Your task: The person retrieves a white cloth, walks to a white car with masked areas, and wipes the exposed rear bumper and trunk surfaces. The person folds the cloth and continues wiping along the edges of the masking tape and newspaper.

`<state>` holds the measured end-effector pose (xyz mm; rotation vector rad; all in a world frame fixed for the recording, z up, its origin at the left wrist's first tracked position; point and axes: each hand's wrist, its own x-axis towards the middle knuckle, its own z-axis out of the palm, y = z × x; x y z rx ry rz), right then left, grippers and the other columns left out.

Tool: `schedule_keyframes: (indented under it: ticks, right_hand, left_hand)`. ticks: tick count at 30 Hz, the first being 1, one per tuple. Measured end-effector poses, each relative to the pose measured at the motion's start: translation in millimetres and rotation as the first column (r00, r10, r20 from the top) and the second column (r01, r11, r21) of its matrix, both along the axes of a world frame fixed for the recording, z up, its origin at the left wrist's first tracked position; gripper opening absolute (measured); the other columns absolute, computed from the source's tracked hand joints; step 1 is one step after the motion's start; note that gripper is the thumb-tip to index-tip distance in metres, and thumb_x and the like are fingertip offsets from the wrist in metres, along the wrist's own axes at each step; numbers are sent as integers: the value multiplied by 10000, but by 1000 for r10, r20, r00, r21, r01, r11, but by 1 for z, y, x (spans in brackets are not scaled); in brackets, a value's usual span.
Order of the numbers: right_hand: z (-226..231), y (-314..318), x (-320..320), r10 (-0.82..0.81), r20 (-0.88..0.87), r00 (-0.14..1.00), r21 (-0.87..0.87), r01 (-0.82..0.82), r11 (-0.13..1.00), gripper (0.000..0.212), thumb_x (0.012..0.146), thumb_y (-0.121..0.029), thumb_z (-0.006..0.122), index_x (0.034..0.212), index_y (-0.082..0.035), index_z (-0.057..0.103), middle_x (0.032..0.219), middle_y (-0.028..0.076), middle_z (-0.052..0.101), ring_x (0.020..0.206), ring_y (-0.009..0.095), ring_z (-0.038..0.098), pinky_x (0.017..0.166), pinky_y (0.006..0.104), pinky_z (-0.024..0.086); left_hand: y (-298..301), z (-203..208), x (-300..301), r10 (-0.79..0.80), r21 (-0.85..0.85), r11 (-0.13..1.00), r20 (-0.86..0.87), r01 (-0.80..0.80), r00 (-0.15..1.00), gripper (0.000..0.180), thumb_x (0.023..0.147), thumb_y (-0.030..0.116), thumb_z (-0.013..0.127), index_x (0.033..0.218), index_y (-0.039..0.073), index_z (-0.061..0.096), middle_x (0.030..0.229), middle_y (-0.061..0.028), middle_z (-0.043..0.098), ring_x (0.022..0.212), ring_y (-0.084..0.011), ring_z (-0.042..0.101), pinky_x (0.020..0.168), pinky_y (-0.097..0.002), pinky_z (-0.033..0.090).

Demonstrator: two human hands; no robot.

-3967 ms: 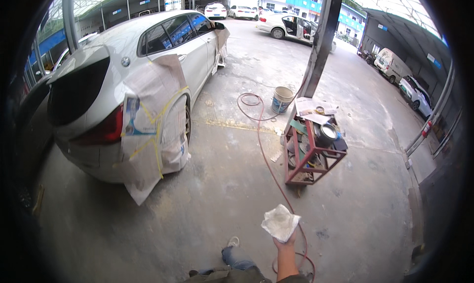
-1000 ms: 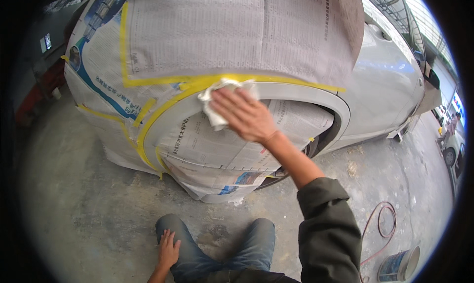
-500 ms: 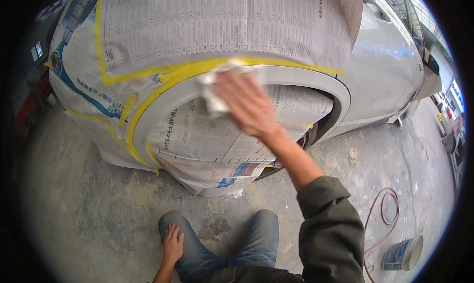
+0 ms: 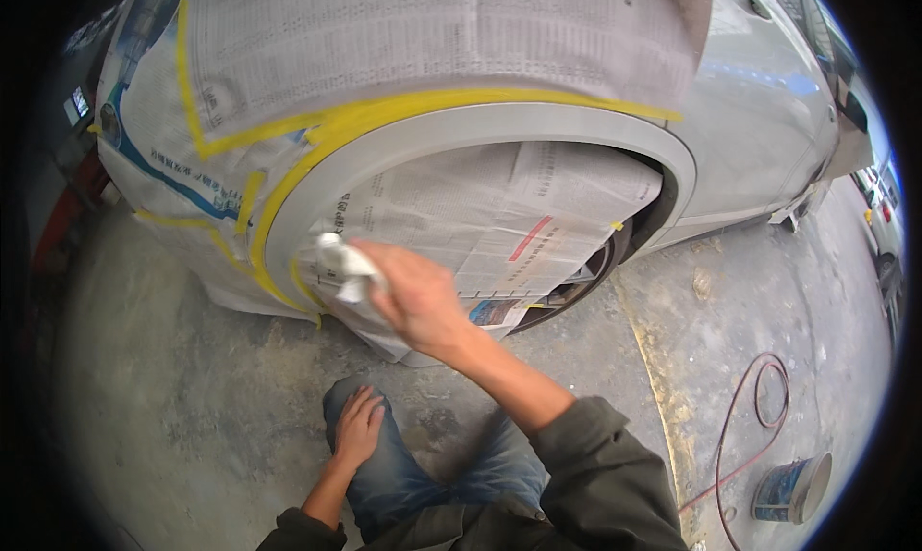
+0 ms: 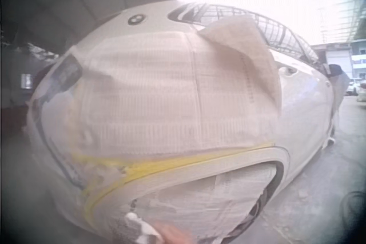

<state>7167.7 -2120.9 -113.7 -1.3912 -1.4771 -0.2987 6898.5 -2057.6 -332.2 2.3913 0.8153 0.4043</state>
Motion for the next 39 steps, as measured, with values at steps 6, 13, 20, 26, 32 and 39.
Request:
schedule_keyframes:
  ticks: [6, 13, 20, 26, 32, 39]
  right_hand:
    - [-10, -32, 56, -234, -377, 896, 143, 306, 941, 188, 908, -44, 546, 967, 0, 719, 972, 115, 740, 762, 166, 665, 669, 328, 534]
    - [44, -31, 66, -463, -452, 763, 84, 553, 829, 213, 914, -201, 749, 861, 5, 742, 653, 49, 684, 599, 77, 594, 577, 274, 467]
    - [80, 1, 87, -356, -479, 802, 309, 533, 788, 176, 895, -164, 795, 878, 7, 757, 615, -9, 619, 558, 36, 508, 517, 239, 407]
    - [83, 13, 75, -331, -514, 792, 335, 540, 772, 138, 892, -111, 775, 839, 12, 742, 592, -39, 578, 544, 15, 472, 498, 222, 381]
    - [86, 15, 75, -308, -544, 780, 363, 550, 752, 154, 878, -115, 783, 827, 21, 732, 578, -22, 596, 539, 17, 500, 504, 229, 408]
    - [83, 21, 75, -294, -559, 775, 414, 568, 712, 150, 882, -124, 780, 833, 12, 737, 553, -59, 530, 506, 12, 440, 469, 227, 341]
  left_hand:
    - [11, -38, 4, -158, 233, 952, -177, 197, 972, 372, 1054, 333, 535, 1104, 47, 769, 1350, -125, 670, 1414, -296, 480, 1248, -502, 239]
    - [43, -58, 3, -164, 145, 971, -166, 189, 972, 359, 1050, 303, 528, 1086, 45, 775, 1310, -93, 698, 1394, -277, 502, 1244, -496, 246]
    - [56, -63, 2, -167, 172, 968, -108, 184, 980, 347, 1038, 283, 554, 1042, 14, 774, 1225, -123, 730, 1333, -316, 555, 1220, -513, 290]
    - [60, -71, 4, -169, 163, 970, -78, 180, 983, 342, 1035, 281, 562, 1030, 12, 772, 1199, -127, 736, 1320, -319, 564, 1211, -516, 305]
    - [59, -70, 6, -170, 172, 969, -46, 175, 984, 290, 1008, 255, 596, 999, 24, 771, 1167, -107, 746, 1295, -312, 582, 1196, -510, 321]
    - [59, -71, 8, -169, 179, 969, -29, 172, 985, 273, 999, 246, 605, 984, 28, 769, 1160, -100, 748, 1282, -306, 590, 1190, -505, 329]
